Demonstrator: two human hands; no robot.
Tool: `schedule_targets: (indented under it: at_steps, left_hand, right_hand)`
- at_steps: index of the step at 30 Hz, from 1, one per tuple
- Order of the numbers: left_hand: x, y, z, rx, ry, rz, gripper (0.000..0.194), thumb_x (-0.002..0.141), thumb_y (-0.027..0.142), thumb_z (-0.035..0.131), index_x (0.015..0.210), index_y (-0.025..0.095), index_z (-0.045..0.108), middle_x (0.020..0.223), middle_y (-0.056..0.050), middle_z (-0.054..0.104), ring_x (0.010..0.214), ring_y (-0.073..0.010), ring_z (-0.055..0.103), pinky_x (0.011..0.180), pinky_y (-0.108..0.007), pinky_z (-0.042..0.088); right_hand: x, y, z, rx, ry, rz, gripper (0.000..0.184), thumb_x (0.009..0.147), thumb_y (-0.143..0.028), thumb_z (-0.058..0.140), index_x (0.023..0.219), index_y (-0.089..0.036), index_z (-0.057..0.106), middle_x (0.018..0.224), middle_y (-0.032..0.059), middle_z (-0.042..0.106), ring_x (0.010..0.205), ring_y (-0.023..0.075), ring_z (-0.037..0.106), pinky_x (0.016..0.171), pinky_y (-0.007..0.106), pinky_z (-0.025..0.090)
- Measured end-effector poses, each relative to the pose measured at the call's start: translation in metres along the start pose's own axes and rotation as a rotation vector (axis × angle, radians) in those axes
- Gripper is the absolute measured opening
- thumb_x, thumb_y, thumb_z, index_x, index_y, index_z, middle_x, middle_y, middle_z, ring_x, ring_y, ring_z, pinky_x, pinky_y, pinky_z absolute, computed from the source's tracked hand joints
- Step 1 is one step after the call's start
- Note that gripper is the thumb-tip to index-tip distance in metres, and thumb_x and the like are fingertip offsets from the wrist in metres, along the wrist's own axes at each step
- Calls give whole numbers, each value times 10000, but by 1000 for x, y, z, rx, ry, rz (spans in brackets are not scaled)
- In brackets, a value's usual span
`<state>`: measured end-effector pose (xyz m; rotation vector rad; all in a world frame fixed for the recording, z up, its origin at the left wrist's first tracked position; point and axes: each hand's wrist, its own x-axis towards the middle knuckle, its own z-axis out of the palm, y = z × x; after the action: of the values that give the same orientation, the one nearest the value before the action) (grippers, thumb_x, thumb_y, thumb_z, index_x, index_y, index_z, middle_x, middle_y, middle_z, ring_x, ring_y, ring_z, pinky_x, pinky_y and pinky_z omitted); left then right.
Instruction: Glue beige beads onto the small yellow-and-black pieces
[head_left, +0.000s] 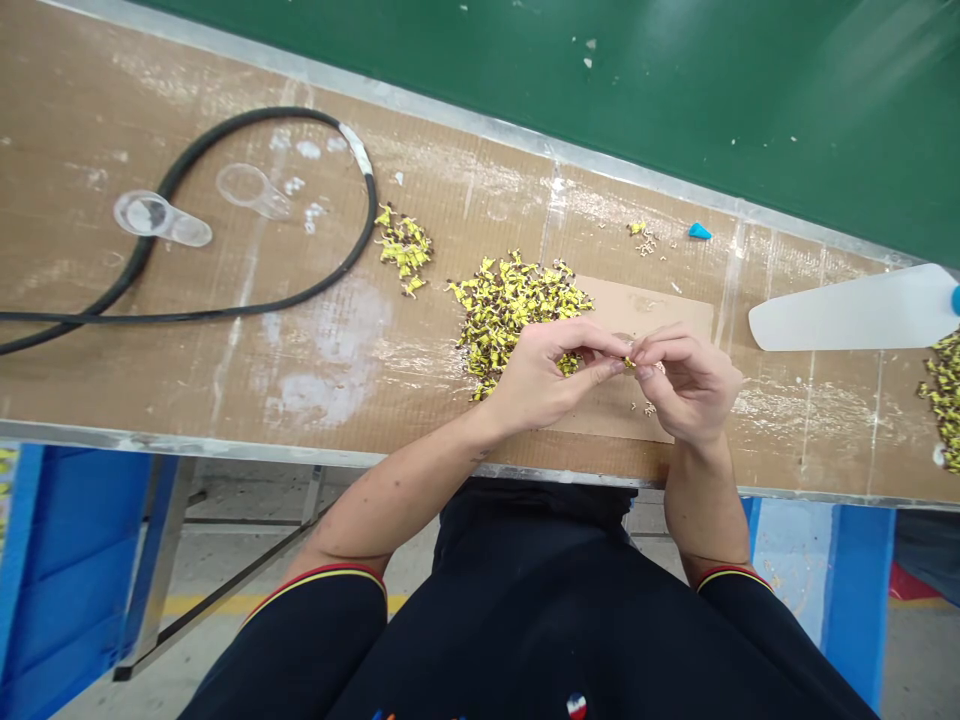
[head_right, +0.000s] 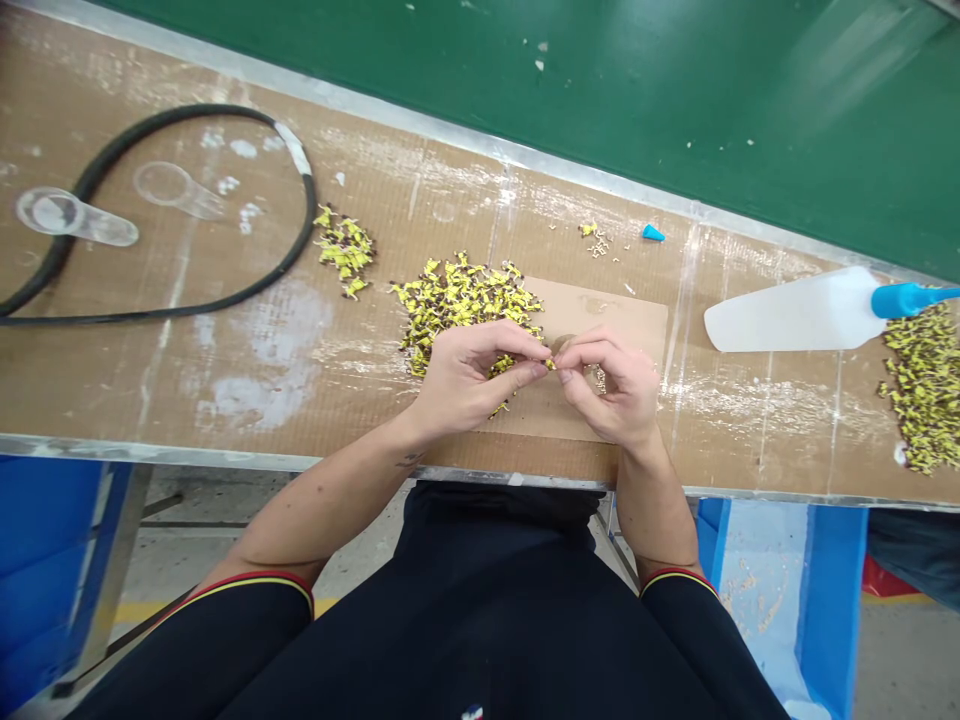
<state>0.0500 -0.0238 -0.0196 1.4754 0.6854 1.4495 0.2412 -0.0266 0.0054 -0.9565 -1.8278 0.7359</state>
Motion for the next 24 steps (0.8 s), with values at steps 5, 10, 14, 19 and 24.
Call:
schedule_targets:
  at_steps: [5,10,14,19,24]
  left_hand:
    - [1,3,0,12,-9,2,90,908,131,761,969,193,785,919,-32,819,789,-95,748,706,-195,577]
    - [0,4,-1,45,-8,11,91,900,126,766,962,191,784,891,-27,815,761,-93,739,701,-197,580]
    - [0,4,-1,67,-9,17,105,893,105,764,959,184,781,896,-30,816,761,-88,738,701,-187,581]
    - [1,5,0,111,-17,39,84,911,116,746,953,183,776,889,-29,814,759,-87,737,714,-191,589]
    - [1,3,0,139,-4,86,99,911,109,742,958,188,779,884,-28,809,754,-85,736,706,-182,588]
  right_hand:
    - [-1,1,0,-13,-3,10,112,900,-161,704,906,-266,745,838,20,755,781,178,716,701,332,594]
    - [-1,1,1,-3,-10,-11,163,889,-121,704,932,-271,749,851,11,759,790,167,715,704,314,588]
    - [0,0,0,-24,-13,-1,144,885,-133,706,907,-269,745,848,8,762,787,166,716,709,315,593]
    - [-1,0,1,-29,-14,31,118,885,-148,705,893,-259,746,837,10,760,766,162,711,693,308,596]
    - [-1,-1,1,13,-3,50,139,882,-133,710,900,-265,752,819,7,753,758,163,697,677,307,575]
